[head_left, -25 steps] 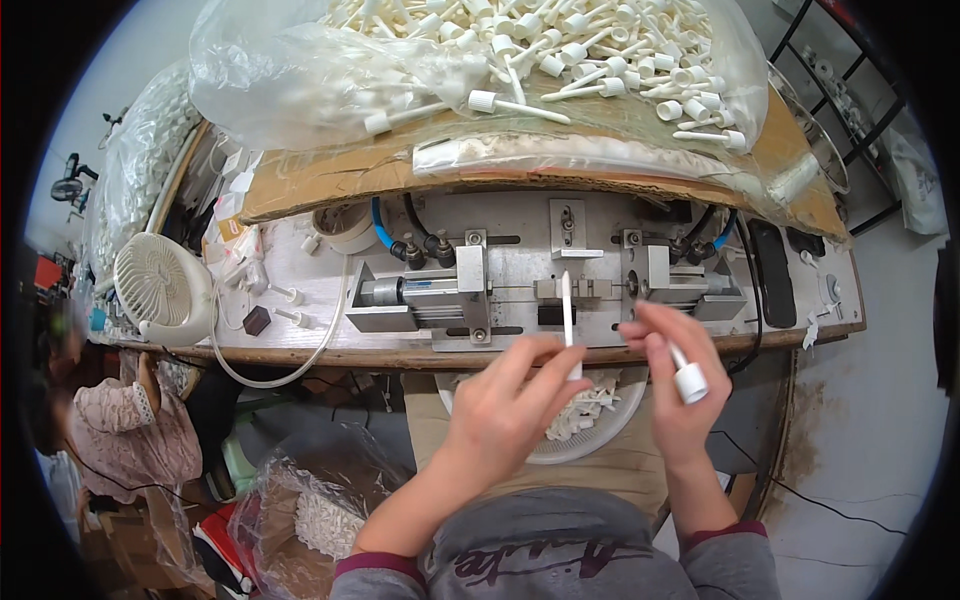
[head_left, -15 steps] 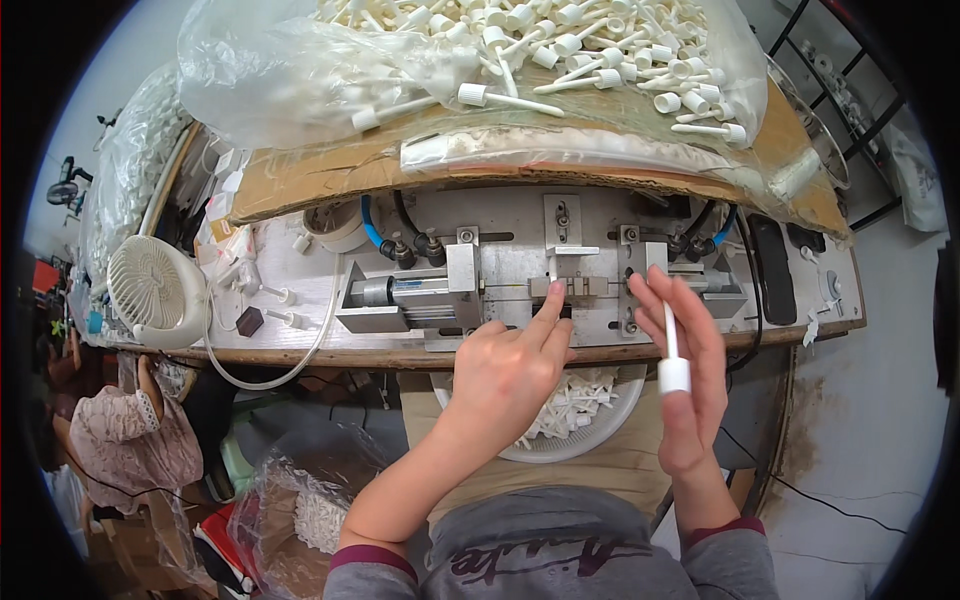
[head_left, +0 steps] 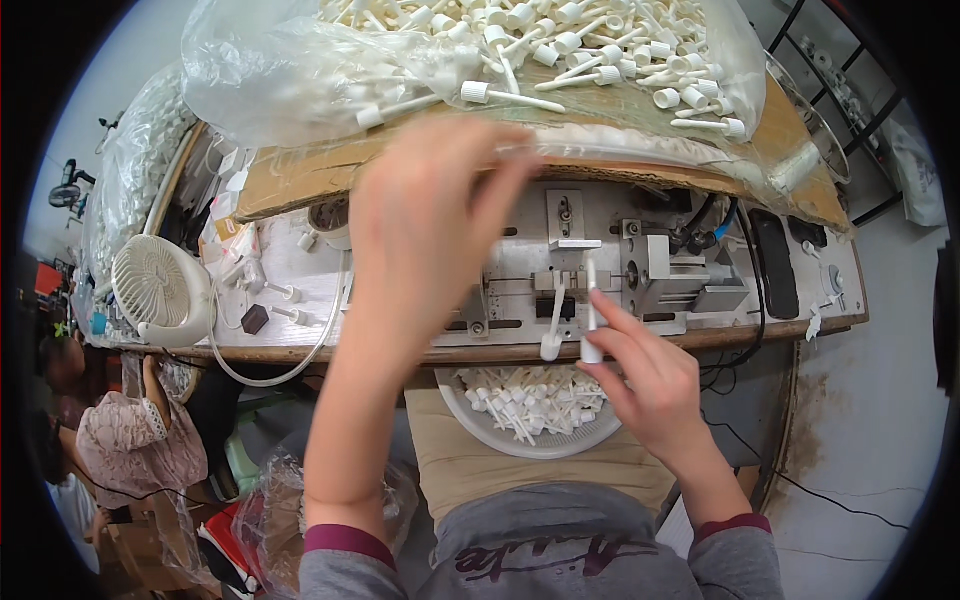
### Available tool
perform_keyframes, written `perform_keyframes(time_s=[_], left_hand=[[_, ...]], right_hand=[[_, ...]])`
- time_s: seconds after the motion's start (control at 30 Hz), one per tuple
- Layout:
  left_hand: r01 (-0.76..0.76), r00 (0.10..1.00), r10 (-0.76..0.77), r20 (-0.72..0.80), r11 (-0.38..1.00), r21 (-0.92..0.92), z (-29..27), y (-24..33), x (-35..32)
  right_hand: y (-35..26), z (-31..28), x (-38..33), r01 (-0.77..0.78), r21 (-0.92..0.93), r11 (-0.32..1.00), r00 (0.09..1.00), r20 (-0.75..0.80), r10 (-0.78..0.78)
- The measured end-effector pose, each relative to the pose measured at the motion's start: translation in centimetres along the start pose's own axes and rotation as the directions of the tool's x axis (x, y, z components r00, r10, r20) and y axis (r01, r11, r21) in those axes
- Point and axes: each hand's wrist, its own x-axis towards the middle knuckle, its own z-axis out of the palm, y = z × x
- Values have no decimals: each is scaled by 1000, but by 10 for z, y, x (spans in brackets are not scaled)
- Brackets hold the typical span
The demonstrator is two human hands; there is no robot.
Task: The recorder is assembling small plastic sprayer components using a specialized fixture or machine.
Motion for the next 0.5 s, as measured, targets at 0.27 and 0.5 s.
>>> perform_keyframes(time_s=[0.27,0.5], left_hand=[[126,954,-156,255,984,127,29,-51,54],[206,978,-194,80,961,-185,-1,-9,34]], right_hand=[[-2,24,20,134,-263,955,981,171,-90],[-9,21,31,193,-264,945,965,225,-135]])
